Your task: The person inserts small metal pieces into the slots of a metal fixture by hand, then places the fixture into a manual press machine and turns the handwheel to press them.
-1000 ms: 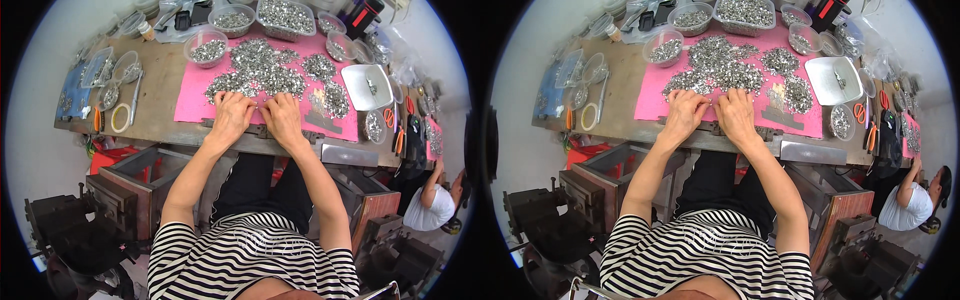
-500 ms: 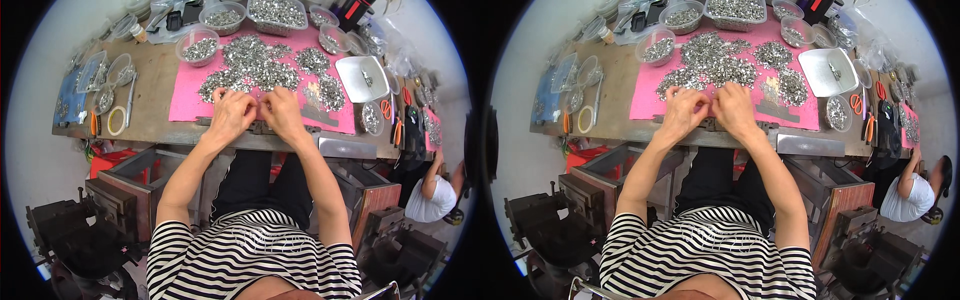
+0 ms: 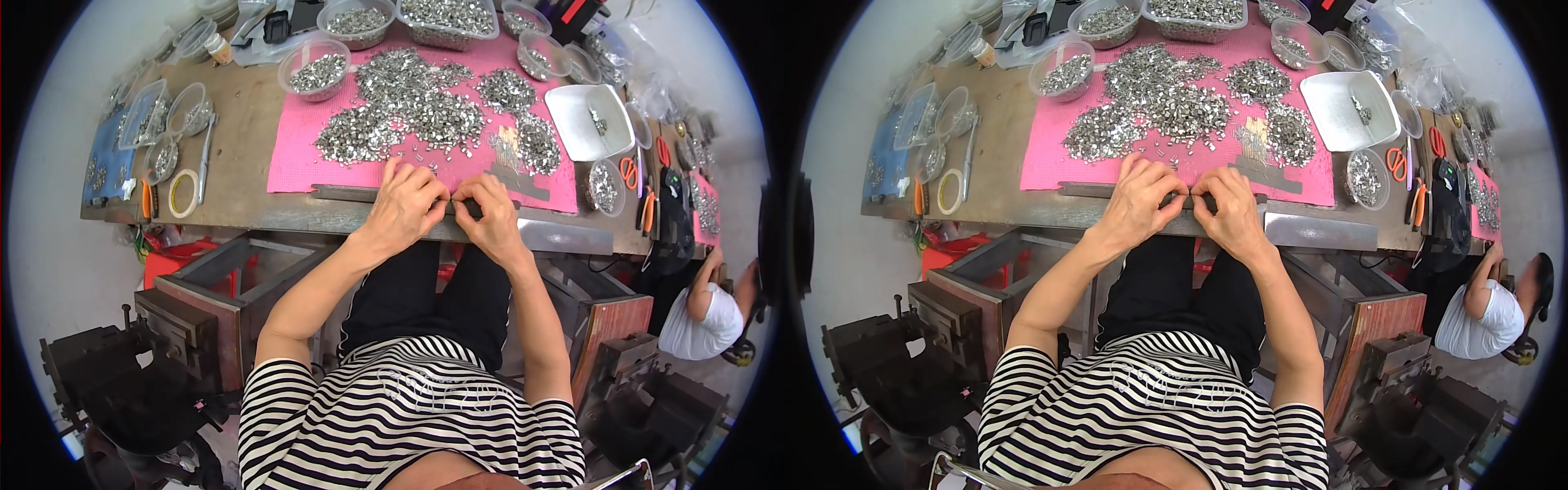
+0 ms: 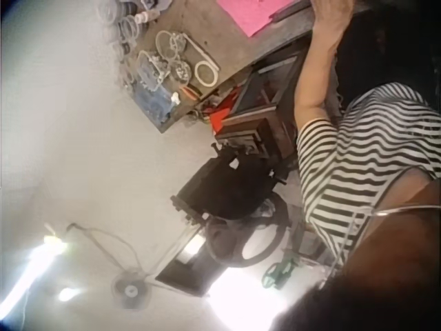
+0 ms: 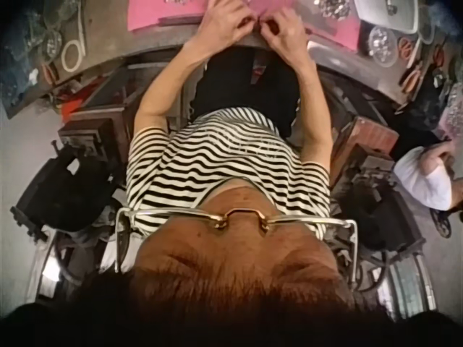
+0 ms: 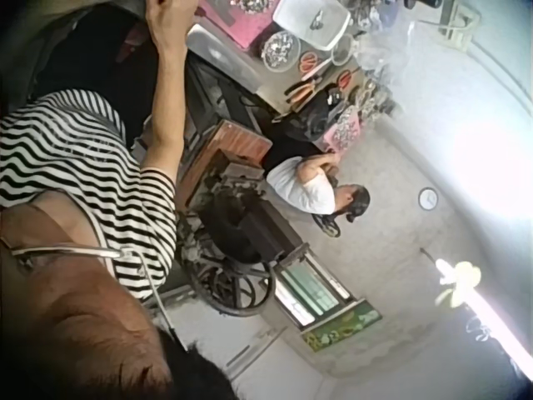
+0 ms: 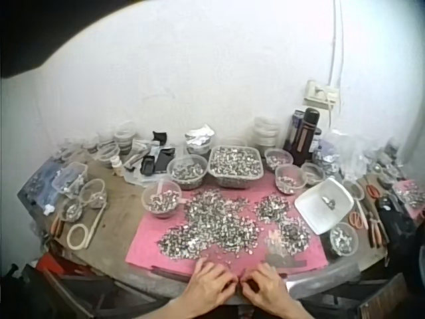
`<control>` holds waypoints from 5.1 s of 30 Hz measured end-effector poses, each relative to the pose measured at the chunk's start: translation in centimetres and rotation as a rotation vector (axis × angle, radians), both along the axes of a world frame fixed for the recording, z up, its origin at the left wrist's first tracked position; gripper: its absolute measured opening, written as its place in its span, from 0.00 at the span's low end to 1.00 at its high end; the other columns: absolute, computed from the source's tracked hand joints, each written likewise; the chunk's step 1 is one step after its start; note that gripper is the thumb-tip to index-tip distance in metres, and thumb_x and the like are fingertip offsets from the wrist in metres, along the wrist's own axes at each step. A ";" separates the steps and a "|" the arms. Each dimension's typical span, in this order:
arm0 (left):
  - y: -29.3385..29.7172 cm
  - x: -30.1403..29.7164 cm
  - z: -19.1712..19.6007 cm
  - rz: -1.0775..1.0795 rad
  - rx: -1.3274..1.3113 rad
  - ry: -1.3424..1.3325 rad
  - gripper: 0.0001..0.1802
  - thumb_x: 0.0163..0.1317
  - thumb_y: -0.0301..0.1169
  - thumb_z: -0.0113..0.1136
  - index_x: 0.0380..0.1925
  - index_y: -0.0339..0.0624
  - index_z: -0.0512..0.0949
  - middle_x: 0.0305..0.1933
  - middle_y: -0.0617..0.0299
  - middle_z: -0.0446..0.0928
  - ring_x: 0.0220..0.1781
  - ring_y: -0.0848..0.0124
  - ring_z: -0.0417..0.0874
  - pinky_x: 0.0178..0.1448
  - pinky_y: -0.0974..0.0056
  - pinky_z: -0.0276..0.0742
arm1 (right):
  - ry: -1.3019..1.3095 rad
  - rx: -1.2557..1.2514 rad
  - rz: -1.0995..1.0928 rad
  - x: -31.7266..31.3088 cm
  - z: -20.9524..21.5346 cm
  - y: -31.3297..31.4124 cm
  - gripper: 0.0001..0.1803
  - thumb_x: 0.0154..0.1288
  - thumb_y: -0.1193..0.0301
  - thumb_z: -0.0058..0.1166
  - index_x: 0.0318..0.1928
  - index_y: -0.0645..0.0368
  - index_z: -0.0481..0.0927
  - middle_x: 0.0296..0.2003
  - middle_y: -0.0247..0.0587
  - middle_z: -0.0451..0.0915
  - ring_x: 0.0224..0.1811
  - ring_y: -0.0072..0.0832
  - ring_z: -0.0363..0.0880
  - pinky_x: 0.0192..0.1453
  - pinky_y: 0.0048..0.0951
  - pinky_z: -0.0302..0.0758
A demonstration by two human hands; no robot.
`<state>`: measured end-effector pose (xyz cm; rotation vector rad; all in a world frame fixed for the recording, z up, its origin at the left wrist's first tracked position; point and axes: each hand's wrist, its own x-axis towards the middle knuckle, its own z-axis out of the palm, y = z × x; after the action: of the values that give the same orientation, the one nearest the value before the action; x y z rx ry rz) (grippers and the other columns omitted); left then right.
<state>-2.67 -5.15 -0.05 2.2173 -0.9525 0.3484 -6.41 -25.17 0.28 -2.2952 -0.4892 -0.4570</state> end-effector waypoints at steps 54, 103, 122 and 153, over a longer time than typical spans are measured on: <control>5.5 3.0 0.0 0.330 0.110 -0.046 0.04 0.60 0.32 0.70 0.33 0.49 0.85 0.33 0.66 0.78 0.44 0.63 0.77 0.62 0.49 0.61 | -0.105 -0.253 -0.101 7.3 -1.0 6.5 0.03 0.62 0.74 0.61 0.34 0.58 0.82 0.34 0.42 0.78 0.42 0.41 0.76 0.49 0.43 0.68; 6.4 0.9 0.7 0.407 -0.041 -0.065 0.07 0.59 0.32 0.71 0.38 0.51 0.87 0.41 0.69 0.85 0.50 0.63 0.79 0.65 0.48 0.61 | -0.036 -0.219 -0.024 7.6 -0.4 6.5 0.07 0.63 0.70 0.66 0.38 0.58 0.84 0.36 0.42 0.79 0.44 0.42 0.78 0.50 0.43 0.72; 6.5 2.6 0.6 0.295 0.054 0.124 0.03 0.60 0.33 0.71 0.33 0.51 0.88 0.27 0.66 0.76 0.39 0.64 0.76 0.59 0.52 0.60 | 0.084 0.016 -0.039 2.5 1.4 0.2 0.04 0.59 0.78 0.60 0.34 0.60 0.79 0.29 0.40 0.77 0.34 0.38 0.77 0.44 0.39 0.69; 7.3 3.7 1.7 0.128 0.159 0.206 0.03 0.62 0.32 0.69 0.34 0.49 0.87 0.33 0.64 0.81 0.45 0.63 0.79 0.69 0.42 0.57 | -0.128 -0.113 0.158 7.8 -0.1 4.3 0.07 0.62 0.76 0.64 0.41 0.55 0.86 0.37 0.39 0.78 0.46 0.40 0.78 0.51 0.42 0.73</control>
<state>1.07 2.16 1.68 2.4106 -0.7529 0.1007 1.39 -20.85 0.23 -2.3215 -0.7712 -0.5108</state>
